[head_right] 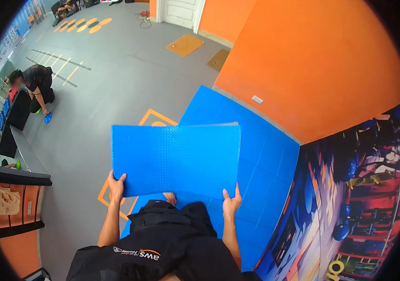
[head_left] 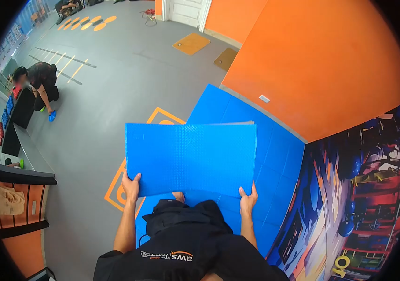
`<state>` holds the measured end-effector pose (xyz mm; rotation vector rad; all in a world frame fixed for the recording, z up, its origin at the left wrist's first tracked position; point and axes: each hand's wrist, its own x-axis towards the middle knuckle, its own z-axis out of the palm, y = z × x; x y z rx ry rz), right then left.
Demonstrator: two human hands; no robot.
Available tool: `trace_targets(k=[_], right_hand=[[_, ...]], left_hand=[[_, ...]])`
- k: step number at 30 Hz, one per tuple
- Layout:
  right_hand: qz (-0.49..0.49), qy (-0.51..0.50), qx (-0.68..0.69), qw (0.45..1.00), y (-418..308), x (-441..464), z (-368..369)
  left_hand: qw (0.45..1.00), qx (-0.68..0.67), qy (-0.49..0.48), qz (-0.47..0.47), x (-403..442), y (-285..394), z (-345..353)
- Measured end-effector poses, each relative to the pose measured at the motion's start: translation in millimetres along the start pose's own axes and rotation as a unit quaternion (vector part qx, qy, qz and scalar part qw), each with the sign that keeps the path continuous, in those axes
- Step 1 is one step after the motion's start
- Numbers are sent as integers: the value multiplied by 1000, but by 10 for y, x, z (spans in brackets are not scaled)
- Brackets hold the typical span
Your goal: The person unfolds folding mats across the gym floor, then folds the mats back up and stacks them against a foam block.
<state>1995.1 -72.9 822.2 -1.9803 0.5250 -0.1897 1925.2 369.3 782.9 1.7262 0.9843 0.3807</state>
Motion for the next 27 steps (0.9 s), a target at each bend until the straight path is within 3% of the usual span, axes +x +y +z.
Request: trace_targets(k=[5, 12, 19, 27], right_hand=[[-5, -27, 15, 1000, -241, 446, 470], [-1, -103, 45, 994, -661, 1414, 632], [-133, -130, 10, 982, -953, 2521, 1169], [-168, -235, 41, 956, -1242, 3239, 1824]], left_hand=[[1000, -23, 17, 4, 576, 14, 152], [994, -35, 20, -105, 657, 391, 453], [982, -101, 128, -91, 615, 631, 1102], [957, -97, 256, -93, 483, 844, 1449]])
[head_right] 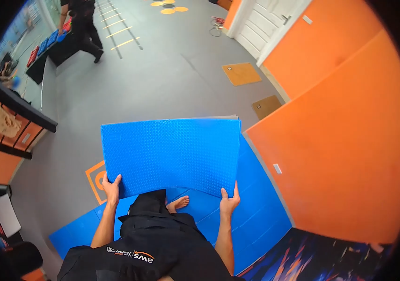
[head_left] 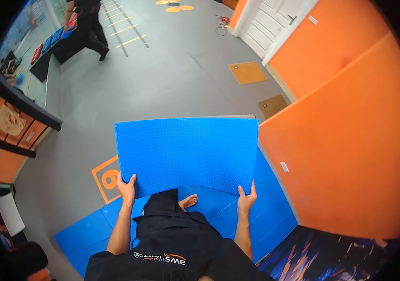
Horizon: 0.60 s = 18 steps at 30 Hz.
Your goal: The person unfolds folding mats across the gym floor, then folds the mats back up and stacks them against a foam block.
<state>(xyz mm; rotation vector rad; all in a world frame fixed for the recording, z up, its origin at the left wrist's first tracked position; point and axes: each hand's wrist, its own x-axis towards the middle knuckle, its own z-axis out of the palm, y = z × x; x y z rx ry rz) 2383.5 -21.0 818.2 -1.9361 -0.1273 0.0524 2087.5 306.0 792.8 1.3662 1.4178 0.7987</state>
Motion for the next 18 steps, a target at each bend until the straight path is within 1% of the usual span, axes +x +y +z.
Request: trace_targets(k=[3, 5, 8, 11, 14, 16, 17, 18], right_hand=[[3, -34, 4, 999, 56, 282, 284], [-16, -67, -58, 996, -25, 458, 483], [-51, -106, -133, 984, -61, 683, 754], [-91, -140, -159, 973, -137, 1016, 971], [-122, -179, -163, 963, -217, 1305, 1215], [-153, -189, -166, 956, -285, 1504, 1382], [-152, -194, -167, 955, -266, 1559, 1424], [-148, -199, -166, 954, -229, 1654, 1461]], left_hand=[[999, 14, 45, -11, 46, -80, 46], [997, 40, 65, -15, 116, -134, 120], [991, 79, 95, -59, 235, -236, 271], [991, 36, 100, -87, 401, -279, 403], [989, 16, 126, -73, 636, -364, 560], [990, 44, 123, -58, 796, -272, 679], [989, 61, 127, -47, 832, -250, 727], [987, 82, 130, -36, 881, -75, 779]])
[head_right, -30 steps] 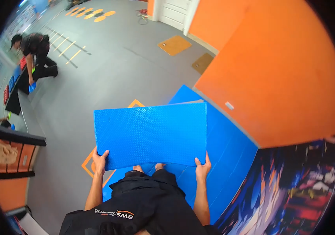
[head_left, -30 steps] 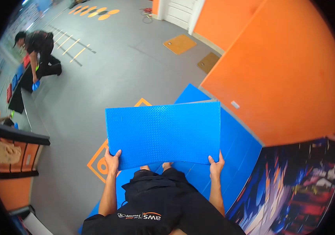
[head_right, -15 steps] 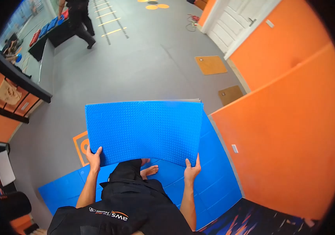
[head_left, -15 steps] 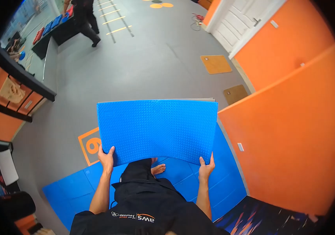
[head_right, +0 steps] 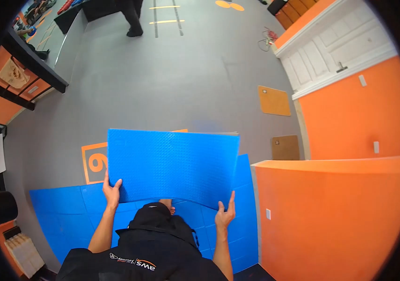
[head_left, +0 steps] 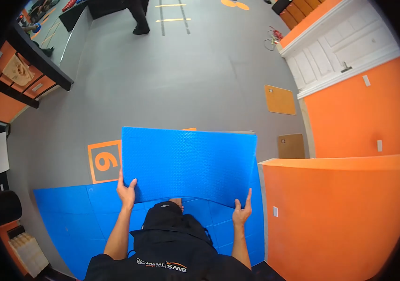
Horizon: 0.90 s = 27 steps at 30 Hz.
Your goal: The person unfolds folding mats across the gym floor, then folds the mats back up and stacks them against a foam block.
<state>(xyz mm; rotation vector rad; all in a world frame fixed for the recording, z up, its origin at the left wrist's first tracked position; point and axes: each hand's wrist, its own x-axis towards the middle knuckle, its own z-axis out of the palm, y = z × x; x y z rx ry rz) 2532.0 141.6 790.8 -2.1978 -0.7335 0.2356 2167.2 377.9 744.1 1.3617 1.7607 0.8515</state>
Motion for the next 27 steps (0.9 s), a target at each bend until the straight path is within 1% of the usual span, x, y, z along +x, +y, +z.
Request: trace_targets(k=[1, 5, 8, 11, 14, 17, 20, 21, 22, 24, 25, 27], right_hand=[[2, -5, 4, 1000, 29, 88, 33], [-25, 2, -4, 1000, 28, 306, 138], [-24, -33, -16, 999, -10, 478, 257], [23, -96, -12, 995, -68, 689, 336], [12, -105, -14, 994, 208, 897, 520], [-3, -66, -28, 997, 531, 1096, 676], [45, -88, 12, 995, 518, 1368, 761], [79, -107, 37, 990, 363, 1477, 790], [68, -108, 26, 991, 441, 1559, 910], [49, -105, -3, 993, 735, 1816, 1061], [25, -112, -23, 993, 911, 1989, 1197], [47, -171, -3, 984, 1164, 2268, 1427]], left_hand=[[999, -27, -15, -13, 25, 152, 28], [999, -31, 7, -9, 172, 96, 97], [999, -27, 16, -35, 258, 80, 140], [998, -14, 20, -52, 329, 186, 204], [997, -18, 37, -62, 436, 161, 301], [997, -10, 57, -41, 524, 82, 426], [996, 12, 79, -37, 568, 181, 562], [996, 4, 92, -20, 595, 139, 623], [995, -4, 98, -18, 640, 65, 690], [994, -22, 104, -17, 706, -135, 900], [993, -9, 115, -18, 767, -231, 1056], [993, -14, 112, -47, 855, -533, 1405]])
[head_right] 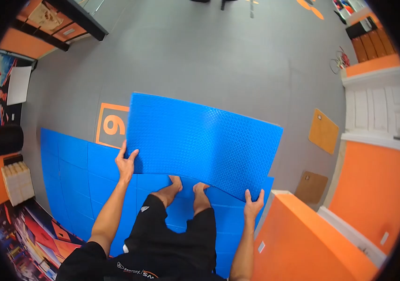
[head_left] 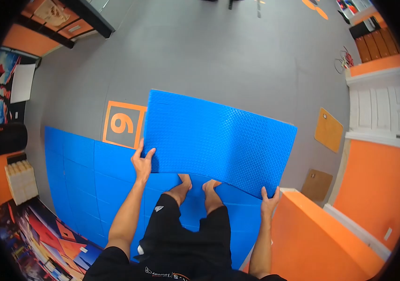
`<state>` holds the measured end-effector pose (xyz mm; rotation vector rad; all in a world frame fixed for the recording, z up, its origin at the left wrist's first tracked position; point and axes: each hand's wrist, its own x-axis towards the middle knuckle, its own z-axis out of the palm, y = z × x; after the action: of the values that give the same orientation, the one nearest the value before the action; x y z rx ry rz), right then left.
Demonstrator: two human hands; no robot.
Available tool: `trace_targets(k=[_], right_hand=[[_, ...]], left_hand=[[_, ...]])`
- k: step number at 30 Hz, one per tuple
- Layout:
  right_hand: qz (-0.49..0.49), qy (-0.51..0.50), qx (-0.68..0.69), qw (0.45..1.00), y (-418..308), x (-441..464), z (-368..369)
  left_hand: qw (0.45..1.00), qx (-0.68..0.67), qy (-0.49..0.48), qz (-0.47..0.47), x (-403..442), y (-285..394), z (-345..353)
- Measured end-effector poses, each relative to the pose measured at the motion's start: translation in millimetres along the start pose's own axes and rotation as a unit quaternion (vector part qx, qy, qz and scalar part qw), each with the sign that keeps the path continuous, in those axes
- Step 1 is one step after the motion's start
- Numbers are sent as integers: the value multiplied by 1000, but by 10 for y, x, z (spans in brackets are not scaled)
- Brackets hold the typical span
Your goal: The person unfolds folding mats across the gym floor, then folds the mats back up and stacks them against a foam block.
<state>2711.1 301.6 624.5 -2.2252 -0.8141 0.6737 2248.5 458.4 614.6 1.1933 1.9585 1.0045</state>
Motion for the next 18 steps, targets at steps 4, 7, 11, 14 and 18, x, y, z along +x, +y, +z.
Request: trace_targets(k=[4, 7, 11, 14, 18], right_hand=[[-41, -77, -107, 990, 973, 789, 574], [-45, -173, -132, 975, 1545, 1300, 1097], [-38, -190, -160, 968, 2338, 1947, 1802], [-30, -215, -167, 962, 2890, 2318, 2191], [17, -262, -257, 930, 2860, 2494, 2608]], left_hand=[[999, -2, 13, -34, 139, -797, 879], [998, 37, 38, -24, 222, -1523, 1455], [995, 63, 21, -72, 379, -2260, 2142], [991, 111, 21, -67, 519, -2744, 2568], [979, 191, -2, -74, 644, -3361, 3023]])
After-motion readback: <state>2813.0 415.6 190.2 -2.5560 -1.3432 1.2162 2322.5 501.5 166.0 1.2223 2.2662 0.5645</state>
